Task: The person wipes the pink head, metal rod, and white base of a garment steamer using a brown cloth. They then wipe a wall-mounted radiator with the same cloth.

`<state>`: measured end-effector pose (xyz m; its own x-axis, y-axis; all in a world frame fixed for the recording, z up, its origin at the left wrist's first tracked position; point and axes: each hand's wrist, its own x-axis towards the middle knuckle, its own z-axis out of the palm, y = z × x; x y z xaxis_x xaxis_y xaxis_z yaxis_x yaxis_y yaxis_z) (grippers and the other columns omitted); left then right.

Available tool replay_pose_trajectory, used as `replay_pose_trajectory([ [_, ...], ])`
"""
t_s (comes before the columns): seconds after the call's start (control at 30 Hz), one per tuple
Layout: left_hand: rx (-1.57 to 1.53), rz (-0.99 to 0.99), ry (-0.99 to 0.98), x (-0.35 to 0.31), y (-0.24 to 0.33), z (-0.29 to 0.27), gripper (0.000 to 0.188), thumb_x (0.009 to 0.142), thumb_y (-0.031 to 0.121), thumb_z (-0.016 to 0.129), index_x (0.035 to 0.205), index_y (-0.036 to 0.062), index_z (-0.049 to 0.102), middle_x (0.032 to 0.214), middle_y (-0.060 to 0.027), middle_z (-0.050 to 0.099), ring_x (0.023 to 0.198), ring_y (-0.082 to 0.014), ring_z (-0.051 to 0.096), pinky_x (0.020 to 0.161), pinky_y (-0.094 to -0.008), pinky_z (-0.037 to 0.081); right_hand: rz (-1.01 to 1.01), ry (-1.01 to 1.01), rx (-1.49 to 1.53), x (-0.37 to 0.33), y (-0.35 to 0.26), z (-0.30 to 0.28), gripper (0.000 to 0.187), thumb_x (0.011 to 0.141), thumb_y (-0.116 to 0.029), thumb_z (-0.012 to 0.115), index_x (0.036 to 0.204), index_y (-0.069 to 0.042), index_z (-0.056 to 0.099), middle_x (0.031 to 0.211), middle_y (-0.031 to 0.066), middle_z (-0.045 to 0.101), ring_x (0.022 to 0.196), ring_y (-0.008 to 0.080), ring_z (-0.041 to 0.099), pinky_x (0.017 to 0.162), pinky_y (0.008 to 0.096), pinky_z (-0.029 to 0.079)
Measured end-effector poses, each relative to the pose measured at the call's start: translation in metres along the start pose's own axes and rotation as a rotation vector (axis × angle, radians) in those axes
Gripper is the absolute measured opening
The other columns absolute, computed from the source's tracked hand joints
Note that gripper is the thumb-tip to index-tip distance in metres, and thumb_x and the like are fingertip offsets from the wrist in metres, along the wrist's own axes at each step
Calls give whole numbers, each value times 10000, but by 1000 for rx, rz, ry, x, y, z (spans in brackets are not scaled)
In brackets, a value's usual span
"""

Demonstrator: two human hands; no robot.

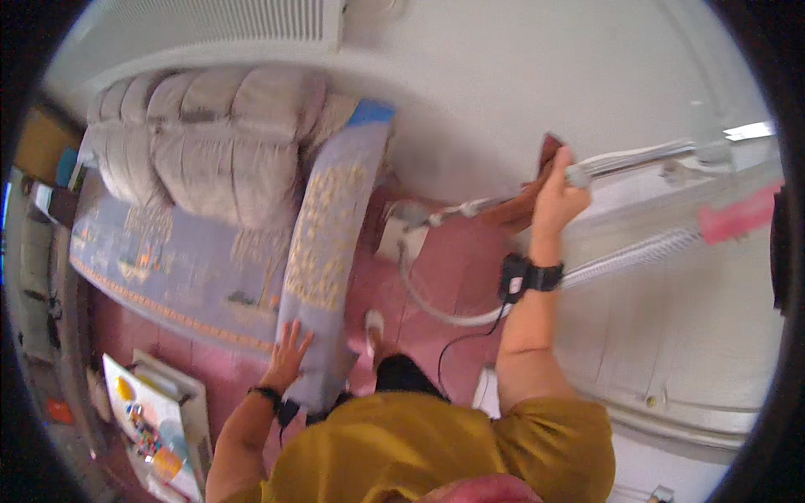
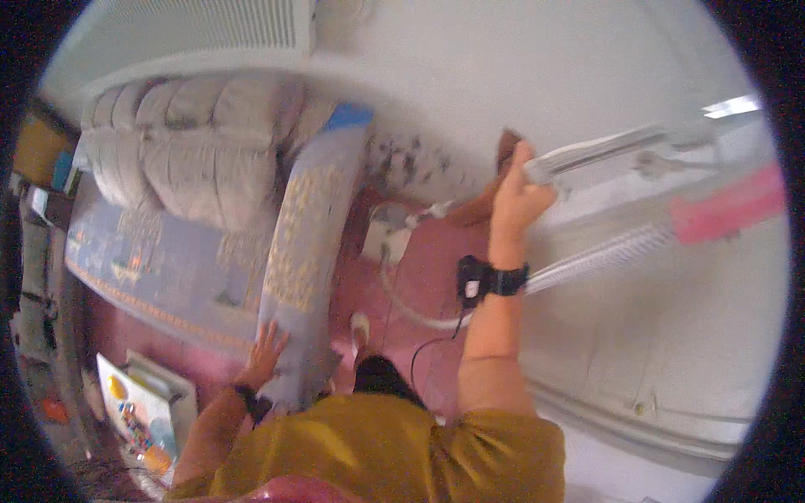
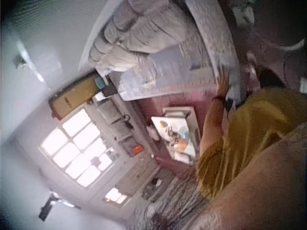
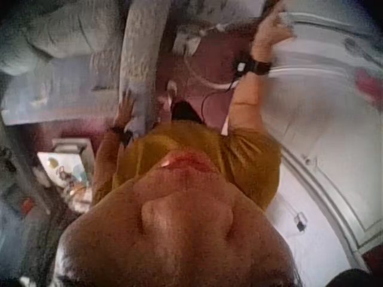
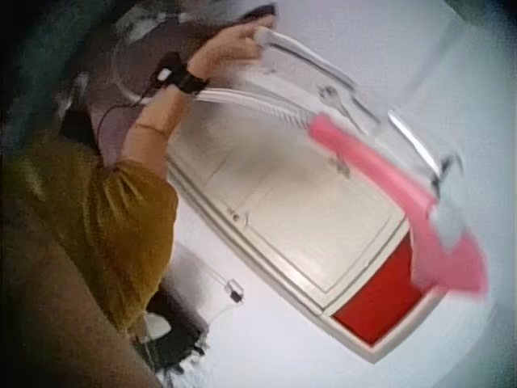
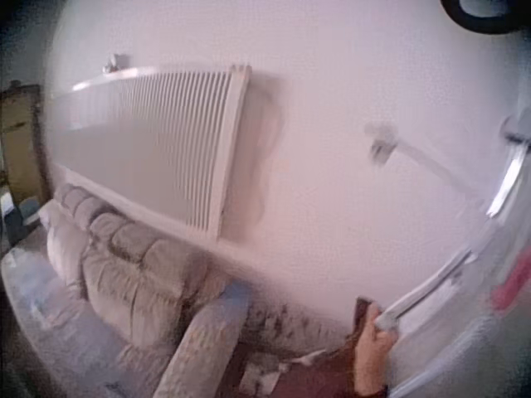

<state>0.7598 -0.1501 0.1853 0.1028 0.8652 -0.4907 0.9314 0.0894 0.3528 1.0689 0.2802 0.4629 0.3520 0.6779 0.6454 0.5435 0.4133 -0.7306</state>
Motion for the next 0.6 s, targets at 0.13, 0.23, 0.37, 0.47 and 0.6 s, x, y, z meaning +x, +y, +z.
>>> replay_pose_trajectory([
  [0.13,10,-19,1,-5,5,-2,1042,584,217,887,1475,227,347,1606,-173,68,1466,-426,109,1055,-598,356,-170,-54,87,23,22,53,430,904,-292,702,627,26,612,545,9,537,523,101,493,487,350,402],
  [0.23,-13,-31,-51,-7,8,-8,1027,609,217,878,1478,259,333,1601,-178,86,1471,-427,82,1036,-633,350,-121,-107,161,41,36,87,415,902,-244,710,608,22,589,526,-11,521,520,77,452,470,313,363],
  [0.37,-6,-63,-69,9,5,-23,997,620,180,869,1468,269,351,1597,-184,92,1471,-427,83,1069,-613,328,-227,-63,89,73,47,140,388,901,-231,708,628,24,607,519,12,531,502,80,459,462,306,361],
  [0.47,9,-76,-65,13,10,-23,976,622,145,857,1459,258,369,1597,-182,97,1469,-427,97,1086,-587,325,-198,-29,62,85,54,158,374,904,-246,698,665,35,634,525,75,578,490,116,515,470,337,386],
  [0.6,23,-84,-46,12,14,-5,938,619,39,788,1453,224,401,1600,-159,138,1461,-412,167,1067,-511,378,-300,-81,-14,88,64,166,399,905,-328,663,660,-13,665,564,152,619,495,286,619,486,400,452],
])
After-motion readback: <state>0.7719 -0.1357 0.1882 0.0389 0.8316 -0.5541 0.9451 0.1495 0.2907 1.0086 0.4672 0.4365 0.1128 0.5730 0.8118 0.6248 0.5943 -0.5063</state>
